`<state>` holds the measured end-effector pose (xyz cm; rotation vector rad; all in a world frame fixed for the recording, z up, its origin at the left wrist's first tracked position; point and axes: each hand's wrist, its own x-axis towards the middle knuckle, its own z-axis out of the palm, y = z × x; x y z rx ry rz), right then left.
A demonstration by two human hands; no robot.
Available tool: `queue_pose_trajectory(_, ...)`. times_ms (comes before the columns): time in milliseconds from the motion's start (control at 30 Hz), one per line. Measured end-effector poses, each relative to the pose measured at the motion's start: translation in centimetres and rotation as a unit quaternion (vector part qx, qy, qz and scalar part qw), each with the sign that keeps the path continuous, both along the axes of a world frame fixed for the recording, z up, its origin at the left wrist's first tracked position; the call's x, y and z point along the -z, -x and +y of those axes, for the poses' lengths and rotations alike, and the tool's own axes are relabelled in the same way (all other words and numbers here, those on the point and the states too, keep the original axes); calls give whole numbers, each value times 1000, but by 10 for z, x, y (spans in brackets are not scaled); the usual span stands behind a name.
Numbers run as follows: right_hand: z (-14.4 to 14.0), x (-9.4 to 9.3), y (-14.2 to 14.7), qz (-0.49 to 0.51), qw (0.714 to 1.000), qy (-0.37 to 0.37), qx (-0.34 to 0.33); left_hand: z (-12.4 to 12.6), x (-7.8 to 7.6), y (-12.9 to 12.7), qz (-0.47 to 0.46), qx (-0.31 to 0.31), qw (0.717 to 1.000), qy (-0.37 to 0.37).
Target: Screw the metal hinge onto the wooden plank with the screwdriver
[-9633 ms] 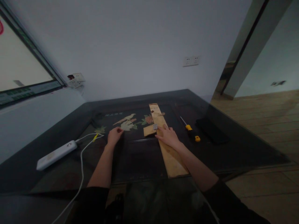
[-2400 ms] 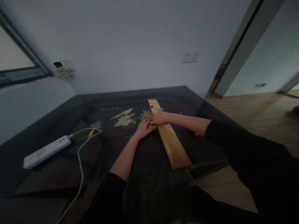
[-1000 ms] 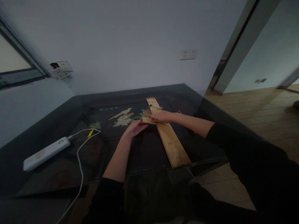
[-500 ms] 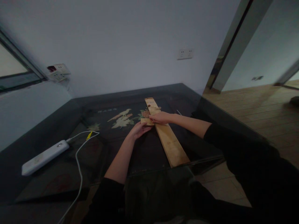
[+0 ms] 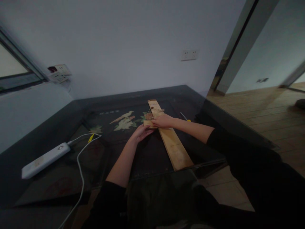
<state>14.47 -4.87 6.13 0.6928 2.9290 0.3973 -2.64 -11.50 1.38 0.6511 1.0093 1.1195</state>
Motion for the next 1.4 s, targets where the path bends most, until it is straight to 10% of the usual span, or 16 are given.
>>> queue_pose_trajectory(1400, -18, -11, 8, 31, 992, 2, 121, -4, -4, -7, -12, -29, 1000, 2)
